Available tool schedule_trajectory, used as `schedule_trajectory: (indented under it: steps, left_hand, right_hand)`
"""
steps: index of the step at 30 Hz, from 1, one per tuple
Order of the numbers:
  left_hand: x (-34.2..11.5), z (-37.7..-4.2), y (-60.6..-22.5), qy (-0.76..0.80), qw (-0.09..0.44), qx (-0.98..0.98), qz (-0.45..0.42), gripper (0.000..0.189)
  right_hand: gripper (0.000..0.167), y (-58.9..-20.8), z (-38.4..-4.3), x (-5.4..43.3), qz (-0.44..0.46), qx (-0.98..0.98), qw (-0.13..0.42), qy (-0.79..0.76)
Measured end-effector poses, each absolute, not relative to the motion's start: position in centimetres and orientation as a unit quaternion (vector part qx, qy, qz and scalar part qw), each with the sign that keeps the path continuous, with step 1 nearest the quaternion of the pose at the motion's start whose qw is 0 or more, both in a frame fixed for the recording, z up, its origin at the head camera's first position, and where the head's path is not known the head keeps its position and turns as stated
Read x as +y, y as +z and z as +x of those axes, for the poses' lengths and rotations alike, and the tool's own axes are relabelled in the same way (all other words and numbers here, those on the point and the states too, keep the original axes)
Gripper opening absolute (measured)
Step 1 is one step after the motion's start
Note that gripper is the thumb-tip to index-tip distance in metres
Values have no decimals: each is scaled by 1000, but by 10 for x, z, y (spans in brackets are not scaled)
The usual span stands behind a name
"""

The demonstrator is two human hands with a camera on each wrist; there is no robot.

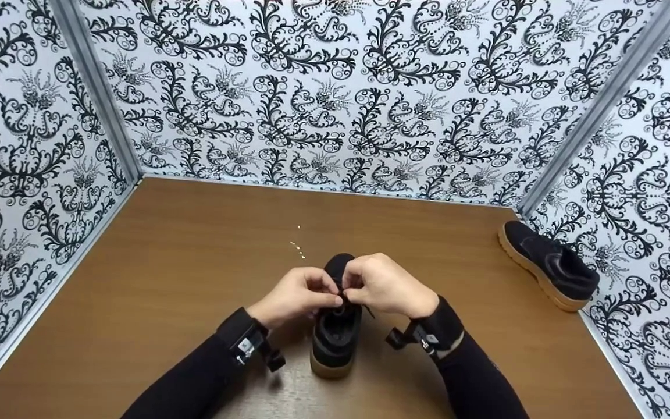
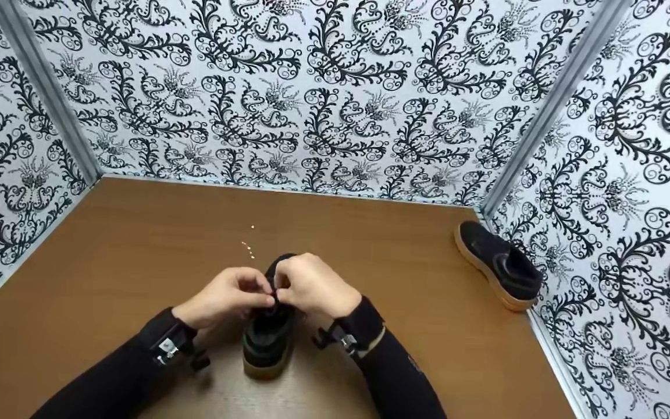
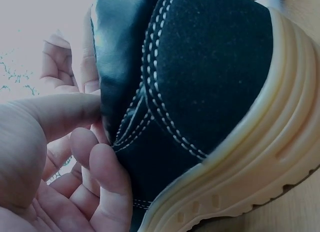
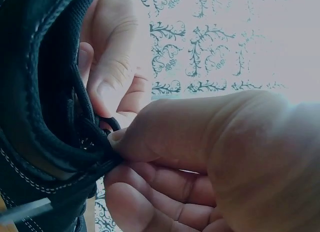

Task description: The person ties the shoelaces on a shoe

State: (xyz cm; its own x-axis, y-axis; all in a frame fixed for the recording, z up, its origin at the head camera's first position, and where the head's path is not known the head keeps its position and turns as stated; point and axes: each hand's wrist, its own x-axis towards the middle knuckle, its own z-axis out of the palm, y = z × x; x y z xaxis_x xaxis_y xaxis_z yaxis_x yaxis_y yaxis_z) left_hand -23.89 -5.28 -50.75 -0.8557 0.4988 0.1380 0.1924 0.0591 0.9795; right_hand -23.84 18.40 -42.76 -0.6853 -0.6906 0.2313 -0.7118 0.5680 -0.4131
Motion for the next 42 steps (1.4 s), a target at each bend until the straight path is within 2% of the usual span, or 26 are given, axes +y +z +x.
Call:
schedule_trajectory:
  steps: [9, 16, 23, 33, 42]
  left_hand:
    - [-53, -236, -506, 645, 127, 715, 238, 17]
    - [-53, -237, -507, 645, 129, 714, 238, 17]
    - [-54, -238, -508, 640, 116, 719, 246, 17]
    - [-54, -238, -508, 641, 118, 718, 245, 17]
    - [-58, -240, -505, 635, 146, 716, 249, 11]
  right_hand:
    - [14, -423, -235, 188, 365, -908, -5, 205]
    - [19, -424, -234, 185, 354, -912, -19, 207]
    - [21, -426, -236, 182, 355, -911, -8, 210]
    - [12, -428, -236, 181, 380, -901, 27, 207]
    - [13, -422, -236, 186, 383, -898, -5, 216]
